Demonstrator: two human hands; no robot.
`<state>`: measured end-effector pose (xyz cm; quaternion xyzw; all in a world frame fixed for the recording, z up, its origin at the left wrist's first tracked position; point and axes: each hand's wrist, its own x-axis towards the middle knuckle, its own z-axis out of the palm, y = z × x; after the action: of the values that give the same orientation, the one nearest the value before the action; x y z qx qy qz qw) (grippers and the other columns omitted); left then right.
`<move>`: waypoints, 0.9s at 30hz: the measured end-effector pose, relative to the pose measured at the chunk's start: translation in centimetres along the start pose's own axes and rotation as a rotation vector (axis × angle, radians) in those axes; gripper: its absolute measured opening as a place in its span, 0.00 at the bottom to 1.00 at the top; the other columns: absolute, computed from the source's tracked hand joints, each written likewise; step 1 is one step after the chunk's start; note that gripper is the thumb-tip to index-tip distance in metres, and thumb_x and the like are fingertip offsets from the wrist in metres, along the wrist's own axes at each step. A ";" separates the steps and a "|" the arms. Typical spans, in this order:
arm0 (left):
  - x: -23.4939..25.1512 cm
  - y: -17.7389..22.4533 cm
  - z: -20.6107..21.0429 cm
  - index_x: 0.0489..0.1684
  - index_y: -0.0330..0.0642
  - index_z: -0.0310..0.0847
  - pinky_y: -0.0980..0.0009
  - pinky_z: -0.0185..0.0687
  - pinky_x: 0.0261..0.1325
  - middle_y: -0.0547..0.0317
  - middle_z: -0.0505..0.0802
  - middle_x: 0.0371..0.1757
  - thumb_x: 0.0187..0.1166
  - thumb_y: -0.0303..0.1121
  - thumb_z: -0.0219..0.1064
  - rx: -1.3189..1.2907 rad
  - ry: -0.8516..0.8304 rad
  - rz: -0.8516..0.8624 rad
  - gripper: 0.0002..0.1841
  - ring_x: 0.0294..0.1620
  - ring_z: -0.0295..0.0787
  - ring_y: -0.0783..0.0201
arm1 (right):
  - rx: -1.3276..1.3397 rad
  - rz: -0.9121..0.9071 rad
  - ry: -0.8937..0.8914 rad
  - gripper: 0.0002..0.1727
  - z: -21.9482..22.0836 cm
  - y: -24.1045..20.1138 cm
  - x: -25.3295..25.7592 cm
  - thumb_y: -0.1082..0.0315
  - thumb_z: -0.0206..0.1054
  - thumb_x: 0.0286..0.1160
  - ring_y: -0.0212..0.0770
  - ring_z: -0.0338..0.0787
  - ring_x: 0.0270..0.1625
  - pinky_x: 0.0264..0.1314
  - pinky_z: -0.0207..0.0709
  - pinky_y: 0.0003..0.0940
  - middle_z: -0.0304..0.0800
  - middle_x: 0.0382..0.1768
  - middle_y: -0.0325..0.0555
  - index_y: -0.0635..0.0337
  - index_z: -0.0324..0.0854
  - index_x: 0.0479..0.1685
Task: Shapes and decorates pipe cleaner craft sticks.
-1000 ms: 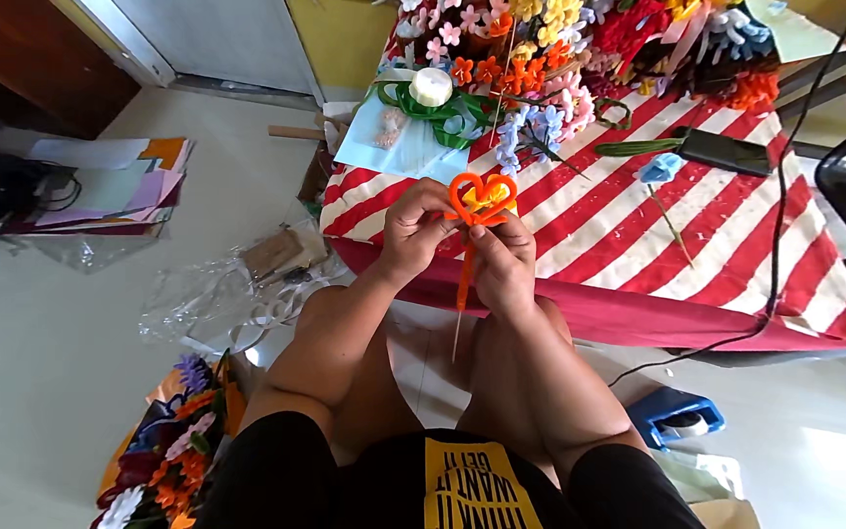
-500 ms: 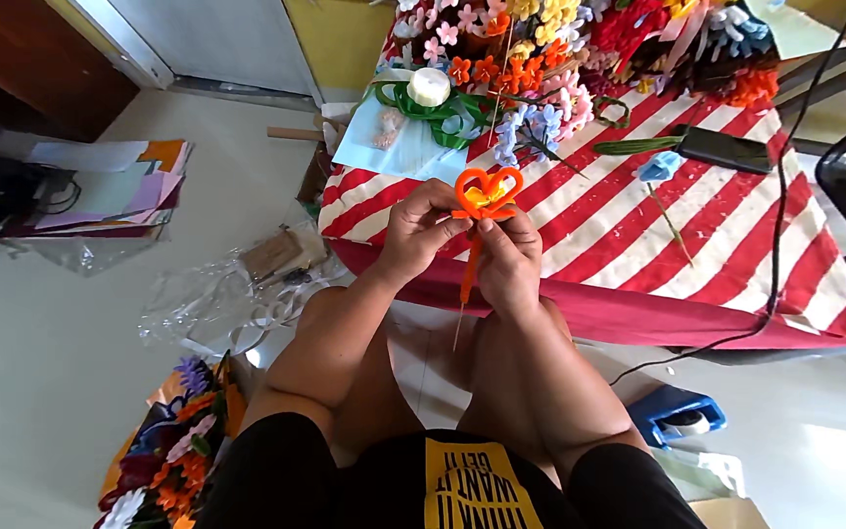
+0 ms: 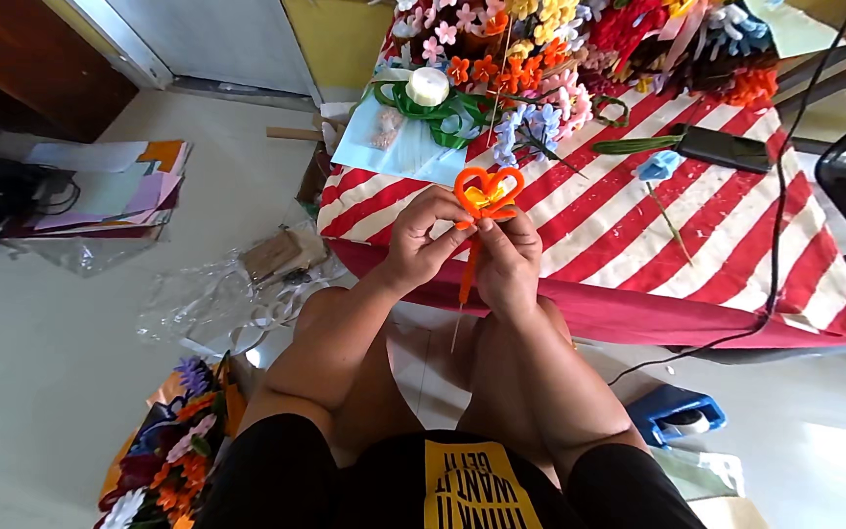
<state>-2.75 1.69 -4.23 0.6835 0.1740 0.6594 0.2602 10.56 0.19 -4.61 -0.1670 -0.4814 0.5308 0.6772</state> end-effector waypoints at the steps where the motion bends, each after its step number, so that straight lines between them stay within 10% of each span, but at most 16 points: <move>1: -0.1 0.0 -0.1 0.41 0.35 0.84 0.78 0.85 0.55 0.60 0.85 0.46 0.76 0.21 0.70 0.002 -0.005 -0.012 0.03 0.50 0.84 0.75 | -0.003 -0.003 0.006 0.09 0.0 0.0 0.0 0.74 0.62 0.82 0.26 0.91 0.43 0.49 0.86 0.25 0.93 0.40 0.33 0.51 0.88 0.46; 27: 0.0 0.1 -0.1 0.39 0.36 0.82 0.77 0.87 0.54 0.60 0.86 0.46 0.73 0.18 0.70 -0.005 0.033 -0.154 0.05 0.47 0.86 0.75 | -0.023 0.070 -0.007 0.11 -0.3 -0.2 0.4 0.77 0.60 0.81 0.26 0.89 0.41 0.45 0.86 0.24 0.90 0.40 0.33 0.52 0.84 0.49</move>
<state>-2.81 1.64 -4.19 0.6564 0.2287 0.6490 0.3091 10.89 0.50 -4.39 -0.1897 -0.4837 0.5494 0.6544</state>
